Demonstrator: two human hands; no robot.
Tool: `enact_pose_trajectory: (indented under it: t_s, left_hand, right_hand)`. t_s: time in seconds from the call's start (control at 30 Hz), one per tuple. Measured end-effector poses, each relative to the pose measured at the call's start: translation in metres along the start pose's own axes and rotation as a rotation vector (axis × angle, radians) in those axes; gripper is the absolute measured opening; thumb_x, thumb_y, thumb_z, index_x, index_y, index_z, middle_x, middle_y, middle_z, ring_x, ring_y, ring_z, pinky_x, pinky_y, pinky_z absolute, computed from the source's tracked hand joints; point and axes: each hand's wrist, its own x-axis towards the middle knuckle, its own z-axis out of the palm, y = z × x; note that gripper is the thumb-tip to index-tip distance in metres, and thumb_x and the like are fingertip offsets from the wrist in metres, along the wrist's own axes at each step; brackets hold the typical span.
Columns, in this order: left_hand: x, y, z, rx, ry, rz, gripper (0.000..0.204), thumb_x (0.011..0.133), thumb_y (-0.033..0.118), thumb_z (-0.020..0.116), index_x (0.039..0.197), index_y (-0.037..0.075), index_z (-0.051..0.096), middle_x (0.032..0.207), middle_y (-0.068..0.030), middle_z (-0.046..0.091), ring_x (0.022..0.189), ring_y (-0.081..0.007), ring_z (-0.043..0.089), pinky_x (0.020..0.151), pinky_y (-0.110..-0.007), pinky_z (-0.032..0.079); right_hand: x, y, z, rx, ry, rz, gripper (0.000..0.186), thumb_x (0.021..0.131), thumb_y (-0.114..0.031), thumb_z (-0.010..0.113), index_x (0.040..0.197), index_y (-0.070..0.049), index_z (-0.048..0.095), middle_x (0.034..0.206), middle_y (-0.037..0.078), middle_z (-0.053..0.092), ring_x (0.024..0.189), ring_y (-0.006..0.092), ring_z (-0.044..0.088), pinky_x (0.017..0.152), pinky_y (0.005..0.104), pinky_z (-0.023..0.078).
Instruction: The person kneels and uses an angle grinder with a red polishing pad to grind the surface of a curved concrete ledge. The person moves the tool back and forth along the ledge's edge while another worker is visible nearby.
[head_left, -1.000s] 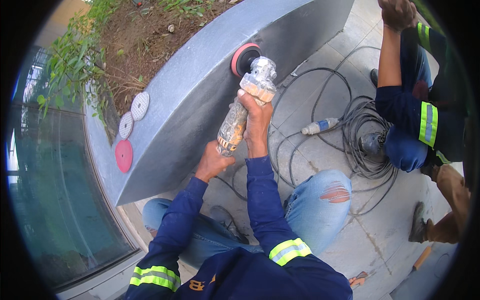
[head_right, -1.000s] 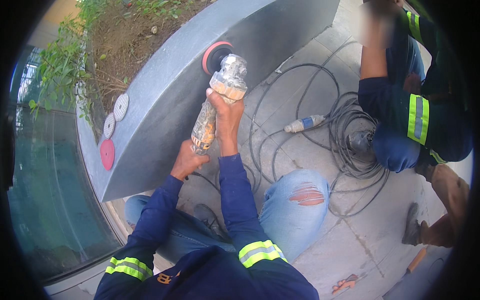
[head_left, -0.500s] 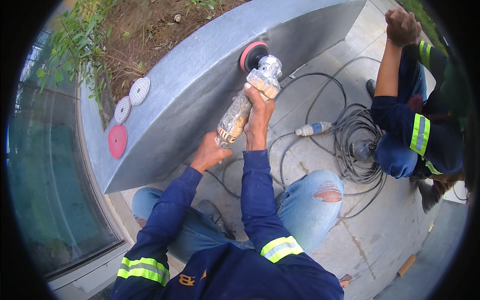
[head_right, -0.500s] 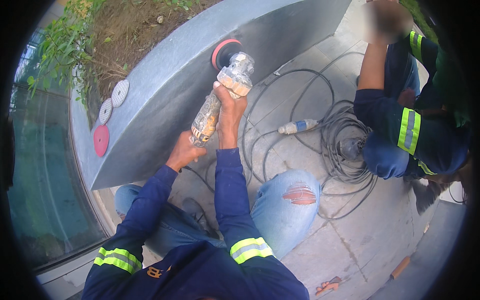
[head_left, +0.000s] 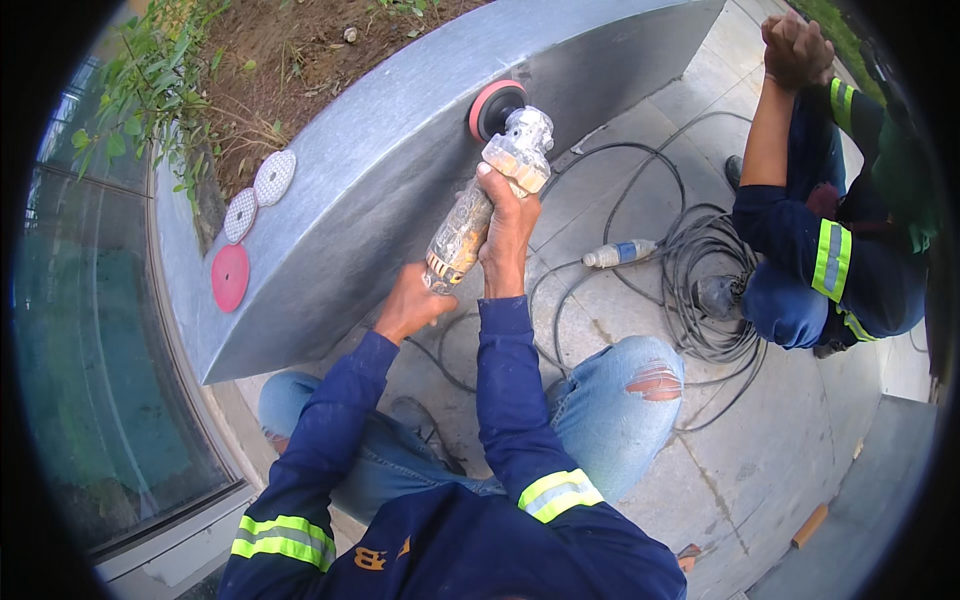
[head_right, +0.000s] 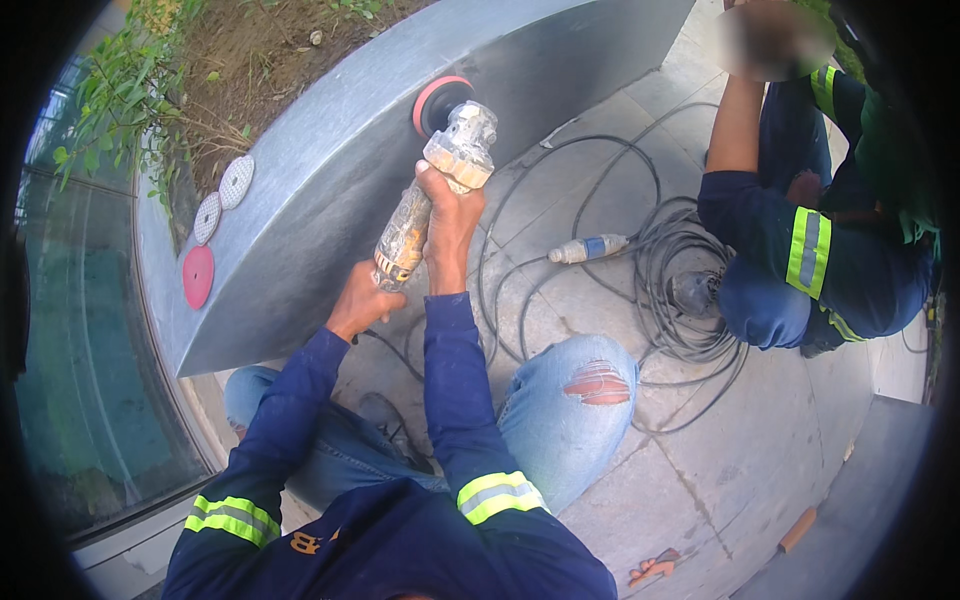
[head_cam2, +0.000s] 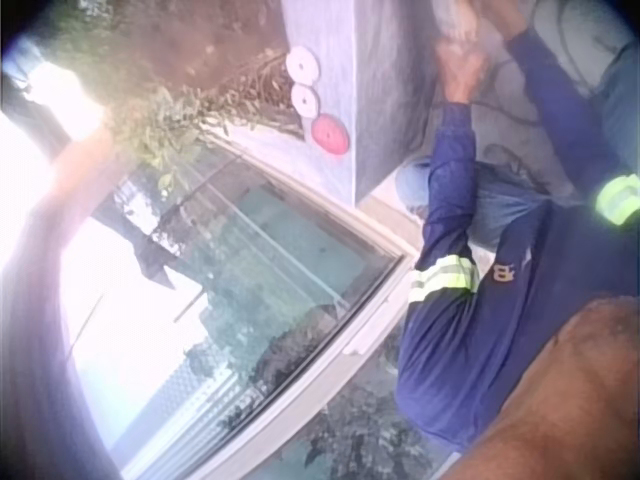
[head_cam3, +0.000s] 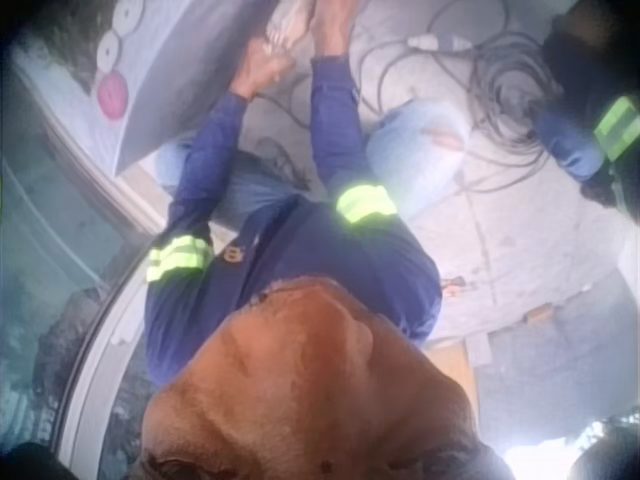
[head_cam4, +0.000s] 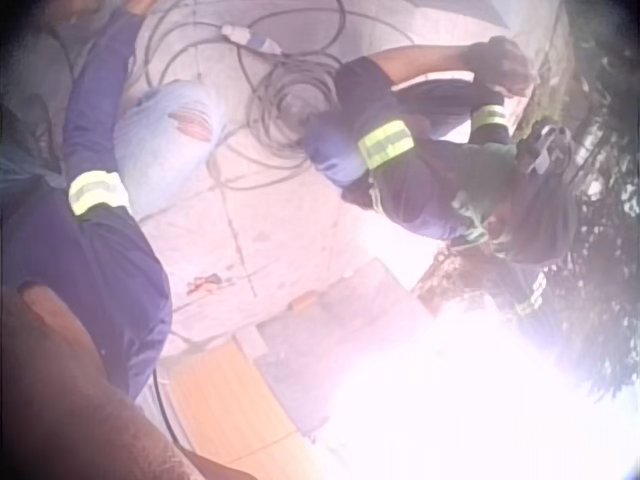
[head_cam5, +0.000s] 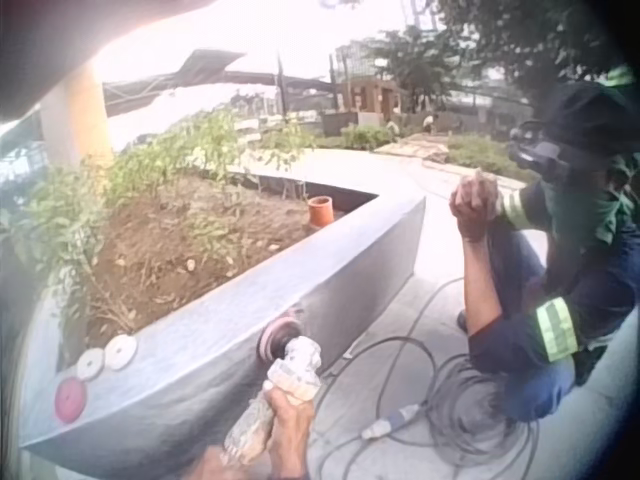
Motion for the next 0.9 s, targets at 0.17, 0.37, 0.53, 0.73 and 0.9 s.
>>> enact_pose_trajectory:
  t_s: [0.17, 0.37, 0.53, 0.73, 0.9]
  left_hand:
    - [-0.005, -0.007, -0.003, -0.026, -0.007, -0.01, 0.034, 0.073, 0.002, 0.079, 0.104, -0.008, 0.07, 0.081, -0.0073, 0.071, 0.055, -0.0151, 0.063, 0.052, -0.033, 0.049]
    - [0.01, 0.008, 0.001, 0.036, -0.028, -0.015, 0.038, 0.073, 0.01, 0.082, 0.104, -0.009, 0.072, 0.084, -0.0109, 0.074, 0.061, -0.0177, 0.067, 0.054, -0.035, 0.053]
    - [-0.004, -0.01, 0.002, -0.025, 0.02, -0.049, 0.037, 0.073, 0.006, 0.081, 0.105, -0.008, 0.071, 0.083, -0.0081, 0.072, 0.058, -0.0164, 0.065, 0.053, -0.034, 0.051]
    - [0.011, 0.005, 0.001, 0.031, -0.014, -0.006, 0.039, 0.073, 0.003, 0.081, 0.109, -0.007, 0.07, 0.084, -0.0066, 0.071, 0.058, -0.016, 0.064, 0.052, -0.033, 0.05]
    - [0.003, -0.005, 0.008, -0.03, 0.017, -0.022, 0.037, 0.074, 0.002, 0.08, 0.107, -0.007, 0.07, 0.083, -0.0061, 0.07, 0.058, -0.0152, 0.063, 0.052, -0.032, 0.05]
  right_hand:
    - [-0.005, 0.005, 0.002, -0.021, -0.003, -0.039, 0.039, 0.09, -0.017, 0.08, 0.123, 0.0, 0.067, 0.098, 0.009, 0.068, 0.075, 0.0202, 0.071, 0.068, 0.0381, 0.064]
    - [0.015, 0.001, -0.008, -0.015, 0.008, -0.007, 0.038, 0.09, -0.018, 0.08, 0.121, 0.0, 0.068, 0.097, 0.009, 0.068, 0.073, 0.0208, 0.071, 0.067, 0.0388, 0.064]
    - [-0.007, 0.009, -0.003, -0.02, 0.008, -0.002, 0.04, 0.09, -0.017, 0.08, 0.124, 0.001, 0.067, 0.099, 0.009, 0.069, 0.078, 0.0219, 0.073, 0.068, 0.0389, 0.064]
    - [0.014, -0.003, -0.003, 0.002, -0.002, 0.0, 0.039, 0.09, -0.019, 0.08, 0.121, 0.001, 0.068, 0.096, 0.01, 0.069, 0.074, 0.0218, 0.072, 0.068, 0.0392, 0.064]
    - [0.002, 0.01, -0.008, -0.028, 0.004, -0.001, 0.042, 0.089, -0.02, 0.081, 0.123, 0.001, 0.067, 0.099, 0.01, 0.069, 0.076, 0.0216, 0.072, 0.068, 0.0392, 0.065]
